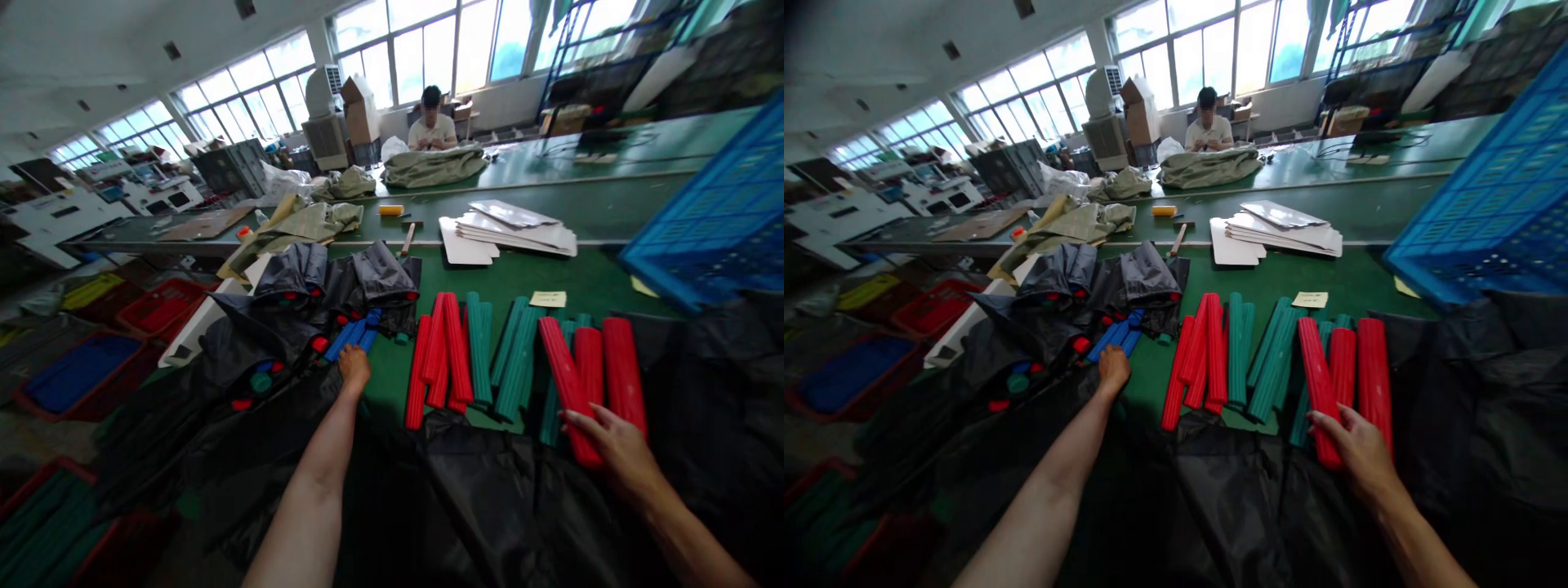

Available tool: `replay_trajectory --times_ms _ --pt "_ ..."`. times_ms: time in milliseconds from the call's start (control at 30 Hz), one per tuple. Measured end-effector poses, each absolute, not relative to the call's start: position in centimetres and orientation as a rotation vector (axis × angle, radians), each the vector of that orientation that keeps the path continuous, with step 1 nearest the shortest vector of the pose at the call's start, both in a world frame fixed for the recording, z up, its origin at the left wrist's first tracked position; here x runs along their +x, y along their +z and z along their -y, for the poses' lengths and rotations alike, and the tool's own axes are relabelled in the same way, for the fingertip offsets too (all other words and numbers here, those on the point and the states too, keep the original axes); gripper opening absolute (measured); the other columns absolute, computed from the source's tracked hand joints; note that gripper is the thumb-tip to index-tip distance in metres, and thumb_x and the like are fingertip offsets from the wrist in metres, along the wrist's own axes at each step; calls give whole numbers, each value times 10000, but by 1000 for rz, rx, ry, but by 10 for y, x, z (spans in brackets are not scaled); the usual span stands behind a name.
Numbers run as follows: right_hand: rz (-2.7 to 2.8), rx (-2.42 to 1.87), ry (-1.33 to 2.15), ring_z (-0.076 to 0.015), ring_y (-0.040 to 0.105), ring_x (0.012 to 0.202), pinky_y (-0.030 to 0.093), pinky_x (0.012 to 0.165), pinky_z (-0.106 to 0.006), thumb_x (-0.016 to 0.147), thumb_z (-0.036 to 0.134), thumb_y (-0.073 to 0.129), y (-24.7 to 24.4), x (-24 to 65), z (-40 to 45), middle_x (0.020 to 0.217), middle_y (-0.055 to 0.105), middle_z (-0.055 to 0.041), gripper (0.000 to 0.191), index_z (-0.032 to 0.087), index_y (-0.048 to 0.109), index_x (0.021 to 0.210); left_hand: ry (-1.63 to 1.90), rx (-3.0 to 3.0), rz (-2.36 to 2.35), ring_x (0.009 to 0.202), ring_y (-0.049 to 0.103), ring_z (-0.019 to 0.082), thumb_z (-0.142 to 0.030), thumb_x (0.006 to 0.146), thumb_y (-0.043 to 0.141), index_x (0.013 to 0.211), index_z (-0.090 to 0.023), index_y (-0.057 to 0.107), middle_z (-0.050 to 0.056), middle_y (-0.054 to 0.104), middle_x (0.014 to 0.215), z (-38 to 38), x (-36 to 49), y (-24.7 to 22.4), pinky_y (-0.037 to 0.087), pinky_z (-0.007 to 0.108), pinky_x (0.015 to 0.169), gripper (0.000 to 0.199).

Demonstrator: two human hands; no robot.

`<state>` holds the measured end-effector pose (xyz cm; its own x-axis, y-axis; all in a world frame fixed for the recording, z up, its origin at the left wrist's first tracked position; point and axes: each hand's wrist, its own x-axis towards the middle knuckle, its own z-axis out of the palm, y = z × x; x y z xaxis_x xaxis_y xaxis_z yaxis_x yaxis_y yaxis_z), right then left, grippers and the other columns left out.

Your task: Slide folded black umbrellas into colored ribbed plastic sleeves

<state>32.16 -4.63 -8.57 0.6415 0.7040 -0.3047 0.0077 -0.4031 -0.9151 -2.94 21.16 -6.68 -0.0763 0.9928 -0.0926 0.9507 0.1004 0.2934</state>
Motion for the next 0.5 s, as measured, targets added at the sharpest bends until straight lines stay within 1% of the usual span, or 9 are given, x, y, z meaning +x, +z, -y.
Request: replay_trajectory --times_ms 67,133,200,267,333,433,500 --pt "626 -1927 716 -275 667 709 526 578 -318 563 504 721 -80 315 41 764 705 -100 533 127 635 931 181 1896 -2111 1248 435 361 -154 799 538 1150 -21 567 285 487 1281 -218 -31 -69 402 444 979 376" --pt "696 -1922 670 -258 666 724 528 602 -316 594 504 695 -74 308 34 830 707 -90 604 119 604 1049 126 1832 -2082 1191 498 360 -187 721 640 1092 -41 600 274 542 1226 -225 -26 -67 441 419 930 400" --pt "788 -1879 667 -240 661 733 530 632 -320 635 500 656 -68 301 21 872 701 -82 634 111 568 1128 84 1755 -2030 1079 583 348 -230 610 733 976 -69 646 236 631 1095 -232 -20 -61 483 374 841 409" --pt "875 -1863 635 -232 654 750 528 665 -329 662 479 623 -65 296 4 900 691 -86 616 104 553 1145 93 1685 -1973 964 637 327 -291 553 760 860 -93 667 185 683 936 -236 -15 -51 500 331 733 377" --pt "934 -1902 623 -233 651 762 522 684 -338 692 449 587 -65 291 -17 904 684 -96 559 99 551 1127 149 1614 -1917 856 662 300 -355 563 736 789 -101 664 146 689 802 -233 -13 -40 493 302 629 347" --pt "975 -1998 670 -243 655 781 513 707 -347 751 414 536 -71 277 -47 895 679 -116 466 100 550 1095 245 1515 -1832 692 659 241 -412 624 668 771 -105 652 93 662 669 -214 -19 -22 463 270 519 341" --pt "979 -2030 689 -272 656 840 500 750 -374 772 443 538 -75 263 -64 938 671 -150 505 94 523 1137 348 1399 -1752 597 632 201 -422 635 649 769 -115 644 61 639 613 -194 -28 -10 443 249 477 336"
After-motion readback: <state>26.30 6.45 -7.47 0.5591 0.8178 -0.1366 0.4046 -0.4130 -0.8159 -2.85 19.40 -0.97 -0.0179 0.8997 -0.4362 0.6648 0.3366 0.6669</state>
